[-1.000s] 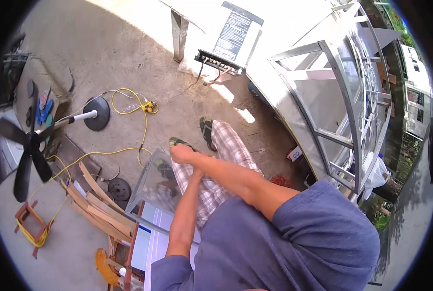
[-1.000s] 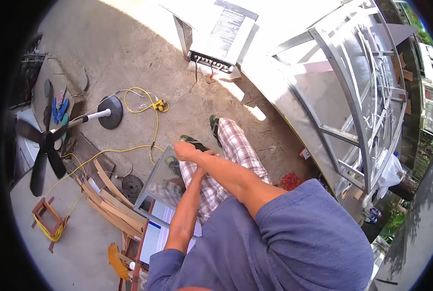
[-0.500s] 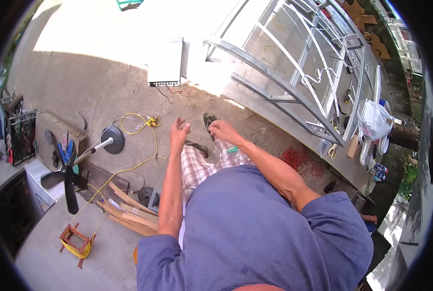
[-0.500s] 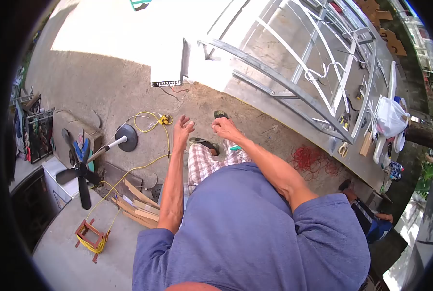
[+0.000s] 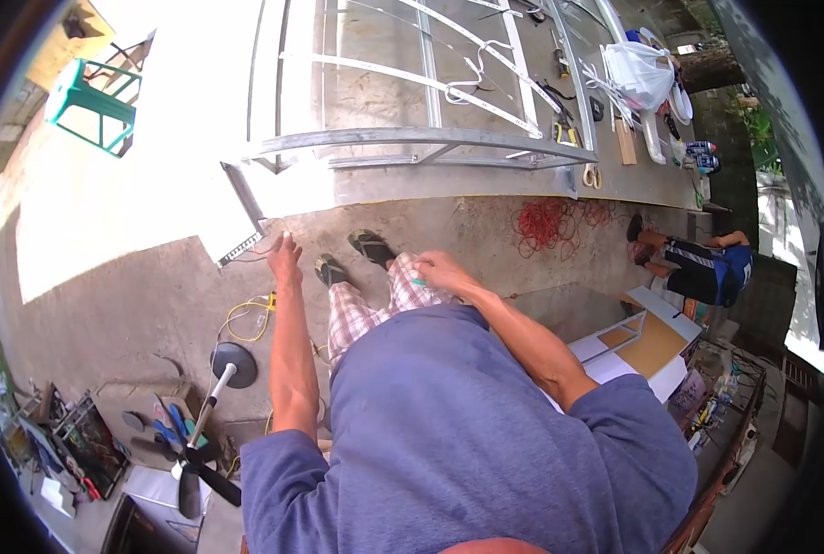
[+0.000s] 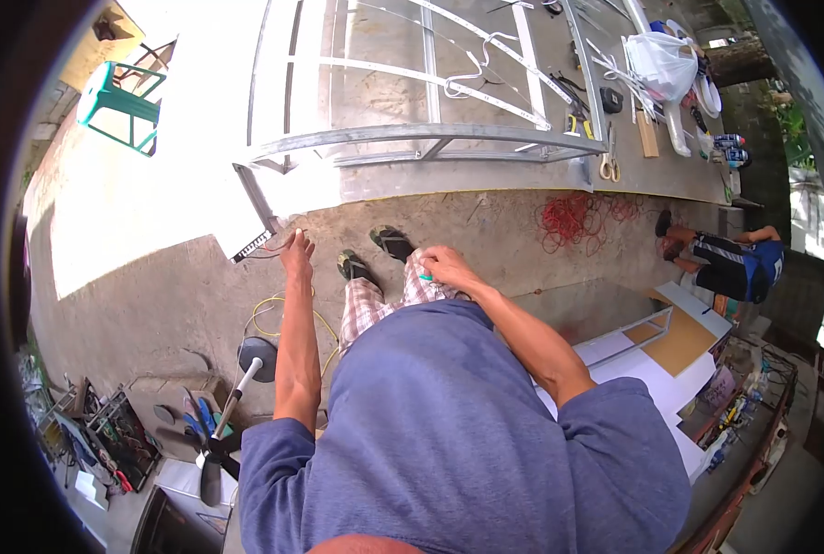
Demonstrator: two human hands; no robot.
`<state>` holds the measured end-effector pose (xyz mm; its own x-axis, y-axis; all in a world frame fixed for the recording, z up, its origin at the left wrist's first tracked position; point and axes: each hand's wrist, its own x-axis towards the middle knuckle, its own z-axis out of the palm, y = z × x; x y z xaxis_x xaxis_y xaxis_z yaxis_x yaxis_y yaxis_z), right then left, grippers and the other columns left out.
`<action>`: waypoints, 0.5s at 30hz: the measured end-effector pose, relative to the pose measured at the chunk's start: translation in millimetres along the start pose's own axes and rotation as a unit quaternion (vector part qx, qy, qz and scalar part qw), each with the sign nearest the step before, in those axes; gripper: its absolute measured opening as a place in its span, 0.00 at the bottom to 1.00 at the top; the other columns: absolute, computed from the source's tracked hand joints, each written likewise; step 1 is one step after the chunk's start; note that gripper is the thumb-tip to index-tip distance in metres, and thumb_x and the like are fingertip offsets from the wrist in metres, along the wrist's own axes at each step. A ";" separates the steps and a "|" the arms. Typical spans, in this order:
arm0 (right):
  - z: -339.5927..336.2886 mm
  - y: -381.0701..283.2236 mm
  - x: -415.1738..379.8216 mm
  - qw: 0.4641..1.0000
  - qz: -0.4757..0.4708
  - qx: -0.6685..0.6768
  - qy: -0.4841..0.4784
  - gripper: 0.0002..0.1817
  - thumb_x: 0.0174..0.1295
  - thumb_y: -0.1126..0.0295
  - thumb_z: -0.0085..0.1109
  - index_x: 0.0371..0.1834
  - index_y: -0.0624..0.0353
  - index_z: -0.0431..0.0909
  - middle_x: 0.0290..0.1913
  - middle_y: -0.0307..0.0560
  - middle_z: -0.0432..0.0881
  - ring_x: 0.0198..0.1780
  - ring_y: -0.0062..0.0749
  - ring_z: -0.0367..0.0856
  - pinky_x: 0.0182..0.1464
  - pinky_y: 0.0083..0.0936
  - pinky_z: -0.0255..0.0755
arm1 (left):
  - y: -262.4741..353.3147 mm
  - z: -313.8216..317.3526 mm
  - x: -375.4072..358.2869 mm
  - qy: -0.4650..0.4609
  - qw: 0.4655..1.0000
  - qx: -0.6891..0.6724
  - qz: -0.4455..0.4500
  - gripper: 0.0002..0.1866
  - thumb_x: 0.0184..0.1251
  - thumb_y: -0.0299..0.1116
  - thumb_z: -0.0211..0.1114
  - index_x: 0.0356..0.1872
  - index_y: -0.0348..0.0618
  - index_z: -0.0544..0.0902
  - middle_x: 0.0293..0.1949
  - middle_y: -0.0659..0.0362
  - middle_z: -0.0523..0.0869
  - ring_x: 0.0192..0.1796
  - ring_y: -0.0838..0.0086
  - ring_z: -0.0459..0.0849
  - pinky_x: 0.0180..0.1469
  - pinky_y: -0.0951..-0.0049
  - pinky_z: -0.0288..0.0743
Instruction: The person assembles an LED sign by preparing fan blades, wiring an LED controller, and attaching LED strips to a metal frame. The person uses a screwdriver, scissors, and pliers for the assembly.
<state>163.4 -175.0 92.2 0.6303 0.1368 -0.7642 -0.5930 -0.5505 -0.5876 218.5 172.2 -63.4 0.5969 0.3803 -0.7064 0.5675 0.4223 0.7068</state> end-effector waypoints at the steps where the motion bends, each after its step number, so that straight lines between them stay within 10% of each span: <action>1: 1.8 -1.6 -6.2 1.000 0.021 0.021 0.005 0.16 0.68 0.63 0.54 0.45 0.66 0.83 0.33 0.44 0.84 0.30 0.28 0.80 0.34 0.29 0.74 | -1.8 -0.2 -1.5 0.000 1.000 0.003 0.004 0.29 0.71 0.36 0.66 0.65 0.26 0.72 0.55 0.45 0.81 0.55 0.62 0.83 0.50 0.66 0.82; 9: -53.3 -100.7 -71.4 0.983 -0.127 0.120 0.061 0.13 0.70 0.65 0.57 0.46 0.63 0.84 0.30 0.38 0.84 0.28 0.19 0.76 0.31 0.20 0.71 | 5.3 -13.1 -38.0 -0.085 0.996 0.015 -0.011 0.25 0.72 0.37 0.66 0.64 0.33 0.74 0.55 0.53 0.81 0.57 0.64 0.80 0.57 0.60 0.78; 15: -190.9 -174.7 -61.4 0.910 -0.282 -0.051 0.299 0.10 0.69 0.66 0.59 0.46 0.60 0.85 0.32 0.40 0.85 0.29 0.23 0.78 0.33 0.23 0.72 | -14.2 -31.4 -31.7 -0.108 0.991 0.065 -0.044 0.22 0.71 0.42 0.66 0.57 0.37 0.78 0.52 0.54 0.83 0.58 0.65 0.81 0.57 0.60 0.76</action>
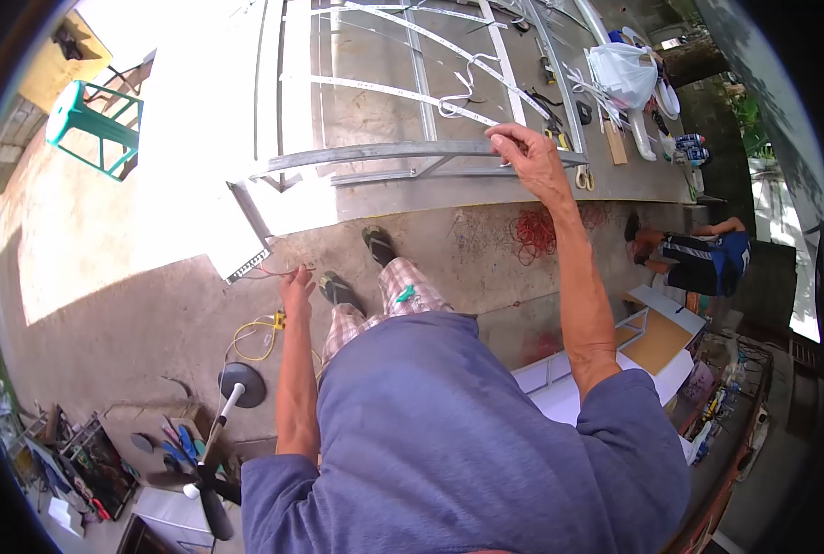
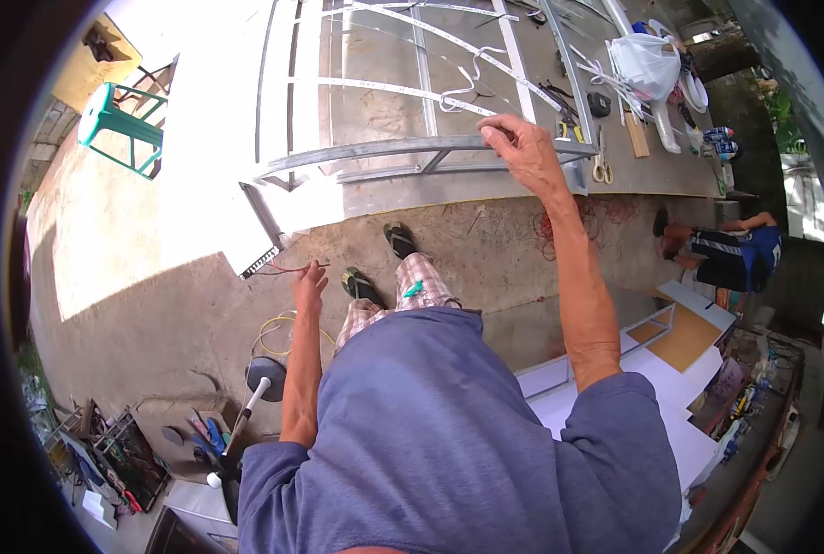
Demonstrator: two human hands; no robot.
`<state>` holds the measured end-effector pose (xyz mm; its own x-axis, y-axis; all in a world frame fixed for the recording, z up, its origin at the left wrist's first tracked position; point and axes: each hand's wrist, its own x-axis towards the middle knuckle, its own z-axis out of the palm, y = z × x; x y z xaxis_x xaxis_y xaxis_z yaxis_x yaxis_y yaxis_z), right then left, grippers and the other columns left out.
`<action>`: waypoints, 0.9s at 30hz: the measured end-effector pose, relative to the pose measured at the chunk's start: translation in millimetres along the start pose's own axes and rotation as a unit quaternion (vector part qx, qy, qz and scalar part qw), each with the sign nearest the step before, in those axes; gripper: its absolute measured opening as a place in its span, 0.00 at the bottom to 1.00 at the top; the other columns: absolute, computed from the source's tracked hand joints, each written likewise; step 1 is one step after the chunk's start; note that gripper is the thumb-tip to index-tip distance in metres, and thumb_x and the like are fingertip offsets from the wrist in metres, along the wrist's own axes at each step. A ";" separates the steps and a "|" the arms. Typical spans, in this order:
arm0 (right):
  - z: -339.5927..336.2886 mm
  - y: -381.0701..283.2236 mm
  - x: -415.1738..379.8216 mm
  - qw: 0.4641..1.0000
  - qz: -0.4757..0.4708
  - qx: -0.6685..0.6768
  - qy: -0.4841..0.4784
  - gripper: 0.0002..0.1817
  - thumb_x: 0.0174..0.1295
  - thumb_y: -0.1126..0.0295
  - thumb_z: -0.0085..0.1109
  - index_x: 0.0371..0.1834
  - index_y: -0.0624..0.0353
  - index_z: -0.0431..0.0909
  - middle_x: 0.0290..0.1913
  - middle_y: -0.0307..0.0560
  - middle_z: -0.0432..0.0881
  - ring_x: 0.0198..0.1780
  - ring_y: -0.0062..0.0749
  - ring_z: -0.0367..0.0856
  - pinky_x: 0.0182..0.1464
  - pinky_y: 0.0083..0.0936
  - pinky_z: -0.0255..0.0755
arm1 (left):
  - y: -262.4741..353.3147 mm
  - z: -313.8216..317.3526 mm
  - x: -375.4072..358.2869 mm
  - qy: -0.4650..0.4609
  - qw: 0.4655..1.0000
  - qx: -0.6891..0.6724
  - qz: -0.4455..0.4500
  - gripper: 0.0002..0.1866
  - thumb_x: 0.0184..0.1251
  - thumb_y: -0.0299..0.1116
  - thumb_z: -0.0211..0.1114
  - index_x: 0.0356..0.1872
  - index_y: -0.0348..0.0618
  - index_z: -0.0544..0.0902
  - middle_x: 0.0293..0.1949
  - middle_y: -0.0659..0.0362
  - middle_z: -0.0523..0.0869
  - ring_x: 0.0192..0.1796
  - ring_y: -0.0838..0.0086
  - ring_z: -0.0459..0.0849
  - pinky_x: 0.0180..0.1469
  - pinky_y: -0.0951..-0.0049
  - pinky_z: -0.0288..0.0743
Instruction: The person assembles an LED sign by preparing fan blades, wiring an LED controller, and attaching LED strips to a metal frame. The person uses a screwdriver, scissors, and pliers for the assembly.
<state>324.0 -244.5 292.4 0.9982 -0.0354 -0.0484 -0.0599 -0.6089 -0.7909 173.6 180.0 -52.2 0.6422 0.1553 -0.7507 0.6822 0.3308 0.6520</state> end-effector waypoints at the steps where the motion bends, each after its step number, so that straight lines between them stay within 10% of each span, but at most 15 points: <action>1: -6.9 3.5 19.0 0.998 -0.038 -0.050 -0.009 0.10 0.68 0.67 0.60 0.46 0.60 0.85 0.32 0.41 0.86 0.30 0.26 0.78 0.35 0.24 0.73 | 3.1 -0.3 -1.1 0.000 1.000 0.005 -0.002 0.21 0.71 0.42 0.66 0.55 0.37 0.79 0.52 0.54 0.84 0.59 0.64 0.81 0.58 0.59 0.75; 4: -18.3 8.1 69.1 0.981 -0.088 -0.163 -0.061 0.10 0.63 0.72 0.60 0.44 0.62 0.84 0.35 0.49 0.86 0.34 0.40 0.81 0.41 0.30 0.74 | 4.6 12.9 -16.3 0.036 0.999 -0.001 -0.003 0.18 0.71 0.43 0.65 0.47 0.37 0.81 0.48 0.55 0.85 0.54 0.65 0.82 0.57 0.59 0.74; 11: -8.0 60.3 135.3 0.940 -0.237 -0.180 -0.169 0.09 0.63 0.72 0.61 0.44 0.64 0.83 0.36 0.48 0.85 0.36 0.35 0.83 0.42 0.28 0.75 | 4.2 44.4 -35.8 0.005 1.000 -0.020 0.000 0.17 0.74 0.39 0.60 0.53 0.35 0.77 0.48 0.51 0.85 0.52 0.61 0.85 0.53 0.58 0.77; 14: -10.7 20.6 120.3 0.964 -0.008 0.000 -0.267 0.08 0.67 0.71 0.60 0.41 0.64 0.83 0.34 0.44 0.85 0.33 0.26 0.82 0.35 0.22 0.75 | 18.1 64.7 -62.0 -0.016 0.996 -0.088 -0.002 0.17 0.77 0.36 0.57 0.55 0.32 0.75 0.47 0.49 0.85 0.47 0.59 0.88 0.49 0.59 0.83; 16: -16.6 -5.9 93.6 0.874 0.017 0.249 -0.416 0.11 0.70 0.67 0.59 0.41 0.66 0.84 0.32 0.45 0.85 0.28 0.21 0.81 0.28 0.16 0.74 | 25.9 76.0 -81.7 -0.012 0.983 -0.185 0.006 0.15 0.78 0.33 0.56 0.55 0.31 0.73 0.46 0.49 0.84 0.46 0.58 0.88 0.49 0.57 0.86; 20: 37.7 -21.5 28.5 0.732 0.109 0.122 -0.661 0.18 0.72 0.61 0.57 0.41 0.69 0.84 0.32 0.50 0.87 0.28 0.25 0.83 0.29 0.20 0.76 | 33.4 80.2 -96.4 -0.041 0.940 -0.338 0.023 0.14 0.76 0.31 0.57 0.55 0.33 0.73 0.46 0.49 0.83 0.53 0.53 0.86 0.59 0.49 0.82; 24: 136.4 49.1 -35.3 0.748 0.309 0.183 -0.558 0.21 0.71 0.56 0.60 0.47 0.69 0.79 0.47 0.52 0.85 0.41 0.33 0.85 0.40 0.28 0.79 | 46.1 92.2 -108.4 -0.011 0.904 -0.427 0.009 0.11 0.75 0.31 0.59 0.51 0.35 0.76 0.44 0.49 0.85 0.48 0.54 0.88 0.56 0.51 0.85; 27: 187.7 63.8 -50.9 0.595 0.498 0.457 -0.434 0.23 0.67 0.58 0.65 0.54 0.68 0.76 0.53 0.52 0.83 0.44 0.35 0.85 0.44 0.30 0.79 | 45.0 86.8 -105.0 -0.031 0.908 -0.417 -0.017 0.11 0.75 0.30 0.59 0.51 0.35 0.76 0.42 0.50 0.86 0.48 0.57 0.88 0.55 0.55 0.86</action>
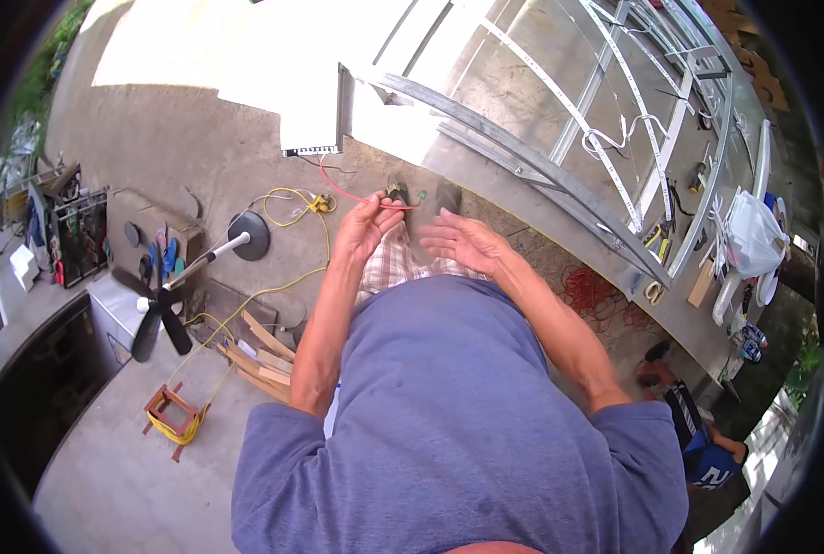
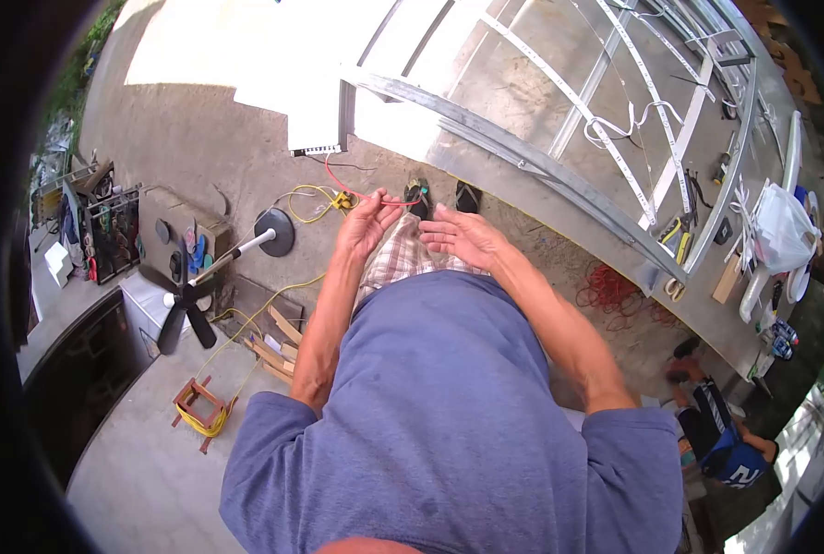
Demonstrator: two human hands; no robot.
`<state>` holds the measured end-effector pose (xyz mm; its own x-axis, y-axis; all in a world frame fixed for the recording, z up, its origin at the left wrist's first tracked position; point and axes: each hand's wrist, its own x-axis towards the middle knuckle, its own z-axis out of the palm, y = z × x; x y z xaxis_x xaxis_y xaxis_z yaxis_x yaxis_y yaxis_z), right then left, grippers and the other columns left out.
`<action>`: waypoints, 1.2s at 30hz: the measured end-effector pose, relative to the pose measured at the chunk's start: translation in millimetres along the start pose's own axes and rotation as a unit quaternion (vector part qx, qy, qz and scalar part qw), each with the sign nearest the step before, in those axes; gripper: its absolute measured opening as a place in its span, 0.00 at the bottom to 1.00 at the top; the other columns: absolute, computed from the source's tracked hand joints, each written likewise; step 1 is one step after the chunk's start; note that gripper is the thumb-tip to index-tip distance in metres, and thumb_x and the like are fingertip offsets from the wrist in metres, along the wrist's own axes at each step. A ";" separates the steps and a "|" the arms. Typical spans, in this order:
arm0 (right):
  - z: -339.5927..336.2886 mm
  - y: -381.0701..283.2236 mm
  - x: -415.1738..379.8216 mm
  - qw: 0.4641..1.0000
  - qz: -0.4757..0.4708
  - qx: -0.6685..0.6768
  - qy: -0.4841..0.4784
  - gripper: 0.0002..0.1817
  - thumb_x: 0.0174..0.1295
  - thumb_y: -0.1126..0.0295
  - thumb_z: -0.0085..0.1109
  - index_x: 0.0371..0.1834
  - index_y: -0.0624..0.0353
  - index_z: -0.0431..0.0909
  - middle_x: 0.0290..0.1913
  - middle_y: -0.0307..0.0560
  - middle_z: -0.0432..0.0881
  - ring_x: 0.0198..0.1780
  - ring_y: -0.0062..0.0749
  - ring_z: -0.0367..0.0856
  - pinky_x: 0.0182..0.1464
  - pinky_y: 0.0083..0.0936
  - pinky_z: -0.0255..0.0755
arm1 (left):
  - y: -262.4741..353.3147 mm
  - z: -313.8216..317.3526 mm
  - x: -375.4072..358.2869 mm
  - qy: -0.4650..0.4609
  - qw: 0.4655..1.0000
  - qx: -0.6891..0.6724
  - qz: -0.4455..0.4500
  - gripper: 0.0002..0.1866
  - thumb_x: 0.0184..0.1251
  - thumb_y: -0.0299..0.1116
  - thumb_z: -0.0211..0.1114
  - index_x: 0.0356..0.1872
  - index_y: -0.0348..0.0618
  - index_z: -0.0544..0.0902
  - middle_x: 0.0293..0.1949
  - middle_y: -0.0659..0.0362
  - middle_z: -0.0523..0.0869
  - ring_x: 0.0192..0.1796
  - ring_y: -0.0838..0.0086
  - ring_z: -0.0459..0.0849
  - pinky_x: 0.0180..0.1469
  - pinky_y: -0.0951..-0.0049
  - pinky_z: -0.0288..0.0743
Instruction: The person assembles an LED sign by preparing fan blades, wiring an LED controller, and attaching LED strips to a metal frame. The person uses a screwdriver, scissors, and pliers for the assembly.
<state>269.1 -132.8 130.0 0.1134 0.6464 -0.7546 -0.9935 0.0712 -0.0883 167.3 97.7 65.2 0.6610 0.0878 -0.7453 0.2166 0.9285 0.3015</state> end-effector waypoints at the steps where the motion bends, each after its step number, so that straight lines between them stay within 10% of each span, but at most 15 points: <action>1: 1.9 4.3 12.7 0.999 -0.030 0.041 0.006 0.23 0.66 0.58 0.66 0.54 0.67 0.76 0.52 0.51 0.84 0.44 0.35 0.85 0.43 0.30 0.79 | 1.9 2.6 -0.8 -0.004 1.000 0.011 -0.008 0.10 0.75 0.30 0.59 0.51 0.35 0.76 0.40 0.51 0.86 0.47 0.59 0.89 0.53 0.57 0.86; 14: 37.7 12.9 59.8 0.973 -0.231 0.005 -0.009 0.13 0.70 0.64 0.61 0.53 0.58 0.80 0.39 0.43 0.85 0.34 0.25 0.81 0.35 0.25 0.75 | 41.3 16.0 -6.9 -0.073 0.977 0.173 -0.097 0.14 0.75 0.34 0.60 0.52 0.34 0.78 0.45 0.49 0.87 0.46 0.60 0.90 0.48 0.60 0.88; 18: 46.5 7.9 45.5 0.957 -0.281 -0.067 0.000 0.11 0.71 0.66 0.59 0.51 0.60 0.79 0.39 0.44 0.85 0.34 0.25 0.81 0.35 0.24 0.75 | 98.2 26.3 -39.0 -0.100 0.830 0.531 -0.141 0.16 0.73 0.41 0.64 0.43 0.34 0.84 0.35 0.52 0.89 0.36 0.68 0.90 0.38 0.72 0.85; 21: 46.1 4.9 30.1 0.944 -0.314 -0.101 0.023 0.11 0.72 0.65 0.57 0.50 0.60 0.78 0.39 0.44 0.84 0.34 0.24 0.81 0.35 0.22 0.74 | 150.4 -3.6 -45.2 -0.005 0.908 0.399 0.128 0.17 0.71 0.43 0.67 0.40 0.36 0.86 0.33 0.56 0.89 0.28 0.78 0.83 0.31 0.80 0.75; 25: 38.3 0.4 13.4 0.930 -0.333 -0.142 0.054 0.11 0.72 0.65 0.57 0.50 0.60 0.78 0.39 0.44 0.84 0.34 0.24 0.81 0.35 0.22 0.74 | 200.6 -17.7 -1.9 0.160 0.810 0.413 0.384 0.19 0.72 0.43 0.65 0.47 0.35 0.85 0.38 0.59 0.86 0.37 0.81 0.79 0.43 0.81 0.70; 29: 38.2 -1.1 3.6 0.925 -0.342 -0.156 0.054 0.11 0.73 0.65 0.57 0.50 0.60 0.79 0.40 0.45 0.85 0.35 0.24 0.81 0.35 0.22 0.74 | 219.7 -15.4 38.1 0.076 0.820 0.507 0.255 0.28 0.68 0.46 0.67 0.56 0.28 0.82 0.48 0.50 0.87 0.50 0.71 0.83 0.54 0.70 0.74; 36: 32.0 -2.4 -6.9 0.912 -0.375 -0.151 0.073 0.11 0.73 0.65 0.56 0.50 0.60 0.79 0.40 0.45 0.85 0.36 0.26 0.81 0.38 0.23 0.75 | 196.5 -18.1 73.7 -0.006 0.883 0.403 0.240 0.26 0.61 0.37 0.75 0.52 0.24 0.82 0.40 0.55 0.89 0.39 0.77 0.85 0.44 0.75 0.76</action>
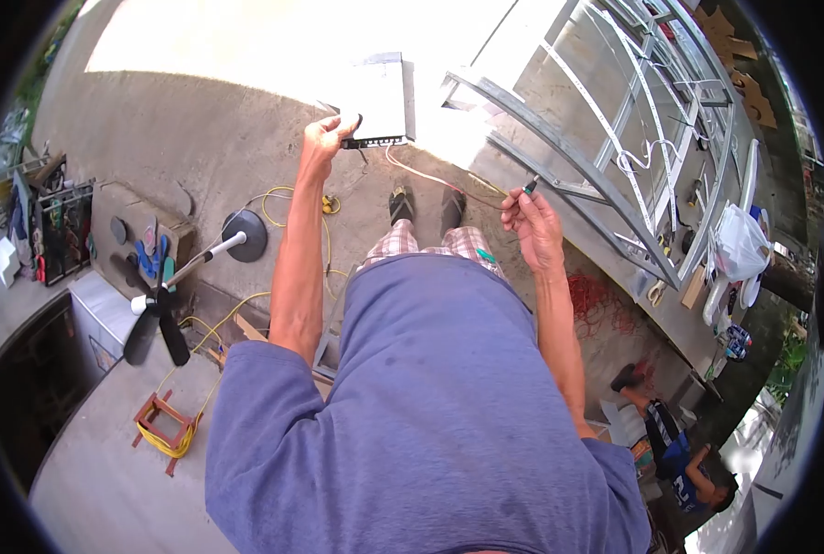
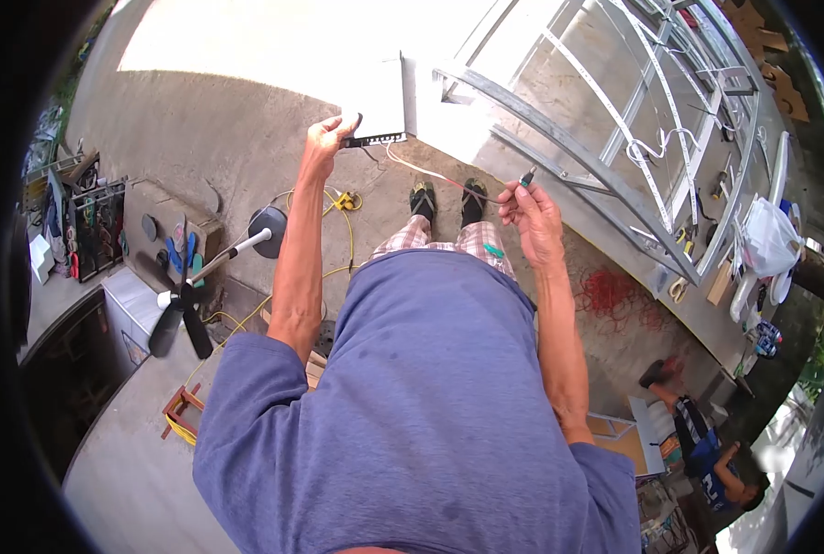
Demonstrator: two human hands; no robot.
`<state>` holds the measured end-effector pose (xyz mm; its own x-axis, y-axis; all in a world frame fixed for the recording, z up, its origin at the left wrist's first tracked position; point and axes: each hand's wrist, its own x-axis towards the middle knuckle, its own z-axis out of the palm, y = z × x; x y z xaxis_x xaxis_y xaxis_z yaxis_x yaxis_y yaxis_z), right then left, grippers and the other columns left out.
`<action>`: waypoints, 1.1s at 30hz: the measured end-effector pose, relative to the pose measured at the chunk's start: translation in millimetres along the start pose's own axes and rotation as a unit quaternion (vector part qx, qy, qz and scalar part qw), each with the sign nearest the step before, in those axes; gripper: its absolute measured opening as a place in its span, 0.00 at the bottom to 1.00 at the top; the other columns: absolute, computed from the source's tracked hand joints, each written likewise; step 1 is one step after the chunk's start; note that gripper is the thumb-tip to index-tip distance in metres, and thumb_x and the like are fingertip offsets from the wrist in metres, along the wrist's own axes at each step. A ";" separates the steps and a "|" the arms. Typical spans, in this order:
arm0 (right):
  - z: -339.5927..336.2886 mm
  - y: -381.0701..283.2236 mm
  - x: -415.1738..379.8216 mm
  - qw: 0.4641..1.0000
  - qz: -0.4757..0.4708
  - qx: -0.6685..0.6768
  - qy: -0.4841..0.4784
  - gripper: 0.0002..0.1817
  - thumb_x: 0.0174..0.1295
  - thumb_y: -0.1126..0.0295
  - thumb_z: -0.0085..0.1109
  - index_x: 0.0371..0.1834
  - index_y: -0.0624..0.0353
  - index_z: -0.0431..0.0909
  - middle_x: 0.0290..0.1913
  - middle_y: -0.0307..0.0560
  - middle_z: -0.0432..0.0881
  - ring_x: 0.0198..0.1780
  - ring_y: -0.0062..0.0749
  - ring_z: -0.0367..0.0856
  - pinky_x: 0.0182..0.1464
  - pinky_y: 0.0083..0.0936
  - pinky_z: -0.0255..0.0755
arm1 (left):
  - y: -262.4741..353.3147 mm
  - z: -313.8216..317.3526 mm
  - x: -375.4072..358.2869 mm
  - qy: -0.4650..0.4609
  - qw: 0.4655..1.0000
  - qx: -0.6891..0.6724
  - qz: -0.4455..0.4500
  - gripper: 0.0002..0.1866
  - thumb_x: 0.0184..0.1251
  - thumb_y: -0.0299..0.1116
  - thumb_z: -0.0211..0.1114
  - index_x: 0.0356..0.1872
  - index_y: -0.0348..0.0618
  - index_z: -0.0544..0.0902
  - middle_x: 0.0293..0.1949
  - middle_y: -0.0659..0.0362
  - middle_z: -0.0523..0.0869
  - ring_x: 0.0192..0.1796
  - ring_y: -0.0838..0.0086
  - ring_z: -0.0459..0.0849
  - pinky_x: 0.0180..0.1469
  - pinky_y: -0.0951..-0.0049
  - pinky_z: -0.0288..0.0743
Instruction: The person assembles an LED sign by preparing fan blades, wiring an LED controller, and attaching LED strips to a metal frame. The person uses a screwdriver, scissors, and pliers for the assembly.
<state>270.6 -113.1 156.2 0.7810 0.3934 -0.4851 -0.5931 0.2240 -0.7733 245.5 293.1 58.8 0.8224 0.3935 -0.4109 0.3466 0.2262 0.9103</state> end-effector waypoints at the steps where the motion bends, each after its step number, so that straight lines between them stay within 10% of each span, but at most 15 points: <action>1: -3.0 -1.4 -1.3 1.000 -0.004 0.001 0.006 0.11 0.73 0.64 0.56 0.50 0.60 0.79 0.40 0.45 0.85 0.36 0.26 0.81 0.38 0.23 0.75 | 2.3 9.4 -5.0 0.009 1.000 -0.012 -0.014 0.18 0.62 0.35 0.71 0.50 0.33 0.85 0.40 0.61 0.88 0.37 0.80 0.83 0.41 0.77 0.76; 18: -28.8 -16.4 -7.9 0.997 -0.028 -0.017 0.069 0.12 0.72 0.65 0.58 0.49 0.62 0.80 0.38 0.44 0.85 0.35 0.24 0.81 0.37 0.22 0.74 | -14.1 56.0 -37.8 0.022 0.997 -0.080 -0.011 0.16 0.59 0.35 0.74 0.43 0.34 0.86 0.30 0.64 0.85 0.29 0.84 0.79 0.33 0.82 0.73; 33: -25.3 -5.8 -17.0 0.998 -0.013 -0.046 0.037 0.13 0.71 0.62 0.59 0.48 0.60 0.81 0.39 0.43 0.85 0.35 0.22 0.81 0.38 0.20 0.73 | -16.1 44.9 -75.5 -0.026 0.997 -0.028 -0.061 0.22 0.59 0.30 0.73 0.54 0.30 0.83 0.43 0.58 0.89 0.40 0.79 0.85 0.45 0.80 0.76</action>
<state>265.6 -143.7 158.6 0.8105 0.3211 -0.4899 -0.5541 0.1492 -0.8190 198.0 219.8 77.3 0.7979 0.3141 -0.5144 0.4210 0.3202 0.8486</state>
